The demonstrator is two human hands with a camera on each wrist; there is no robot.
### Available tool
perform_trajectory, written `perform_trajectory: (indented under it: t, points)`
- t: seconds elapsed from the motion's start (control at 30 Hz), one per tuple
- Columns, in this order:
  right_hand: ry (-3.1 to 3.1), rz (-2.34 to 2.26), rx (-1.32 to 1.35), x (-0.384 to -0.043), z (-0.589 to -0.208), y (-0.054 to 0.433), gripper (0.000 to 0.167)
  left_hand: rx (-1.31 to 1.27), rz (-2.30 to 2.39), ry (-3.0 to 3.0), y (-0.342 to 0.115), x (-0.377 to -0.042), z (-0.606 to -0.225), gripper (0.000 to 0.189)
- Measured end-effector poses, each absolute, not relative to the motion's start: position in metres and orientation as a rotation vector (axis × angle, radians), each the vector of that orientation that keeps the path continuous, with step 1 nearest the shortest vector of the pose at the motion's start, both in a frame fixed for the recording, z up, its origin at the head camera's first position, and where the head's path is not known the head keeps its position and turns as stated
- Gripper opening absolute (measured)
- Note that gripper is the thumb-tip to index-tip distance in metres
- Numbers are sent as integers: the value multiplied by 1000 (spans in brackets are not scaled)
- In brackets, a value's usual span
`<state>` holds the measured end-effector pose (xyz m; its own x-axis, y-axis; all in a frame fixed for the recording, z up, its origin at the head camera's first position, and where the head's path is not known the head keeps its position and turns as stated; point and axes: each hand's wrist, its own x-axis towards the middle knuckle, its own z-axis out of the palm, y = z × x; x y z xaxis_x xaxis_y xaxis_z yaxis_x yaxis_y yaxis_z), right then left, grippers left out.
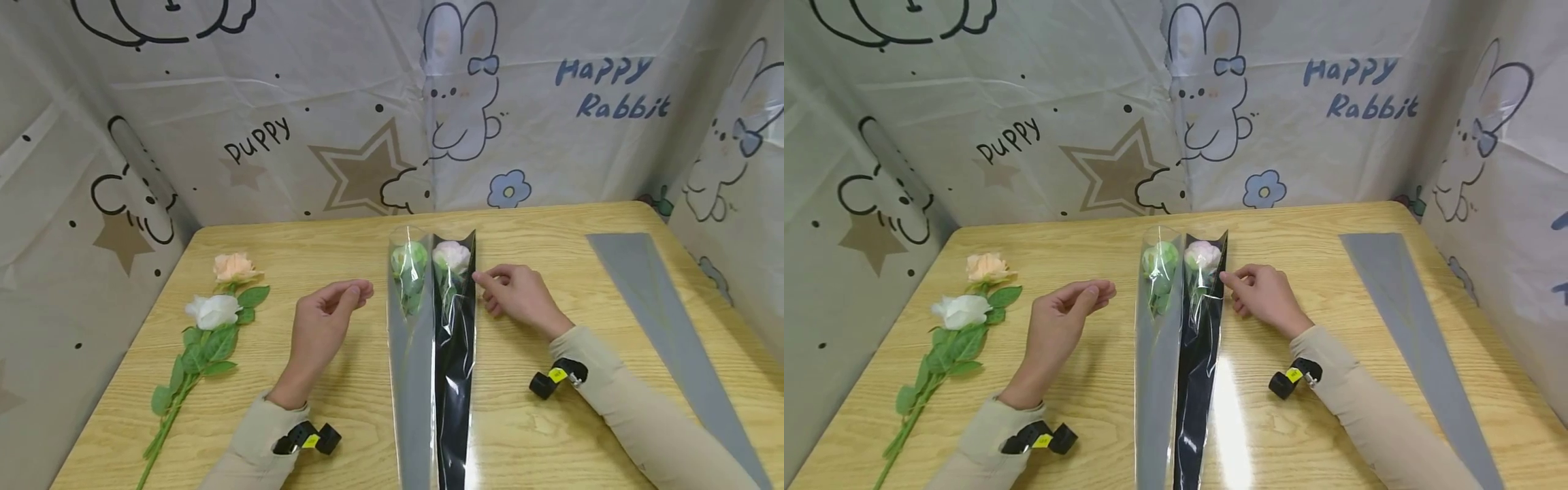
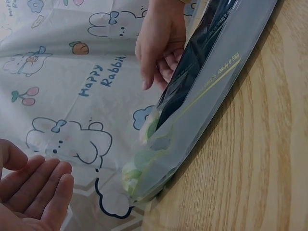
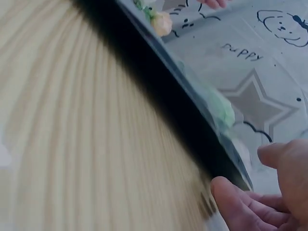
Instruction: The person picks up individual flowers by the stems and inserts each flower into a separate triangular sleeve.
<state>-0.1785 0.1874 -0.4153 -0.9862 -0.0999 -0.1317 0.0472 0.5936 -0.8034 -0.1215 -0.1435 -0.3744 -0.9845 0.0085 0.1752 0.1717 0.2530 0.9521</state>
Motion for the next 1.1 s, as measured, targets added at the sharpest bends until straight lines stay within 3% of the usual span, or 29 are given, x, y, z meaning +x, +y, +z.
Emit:
perform_trajectory:
  t: [0.27,0.6,0.77,1.0,1.1]
  points:
    - [2946,-1246,-84,-173,-414,229,35,-169,-1842,-2381,-145,-124,-377,24]
    - [3310,-921,54,-176,-405,302,30,-143,-1820,-2389,-149,-127,-380,23]
    - [3345,-810,171,-178,-408,332,38,-127,-1803,-2405,-150,-128,-382,23]
    - [3243,-685,337,-177,-415,353,67,-126,-1798,-2422,-149,-128,-382,23]
    - [3221,-629,357,-177,-418,356,72,-129,-1804,-2423,-149,-128,-382,23]
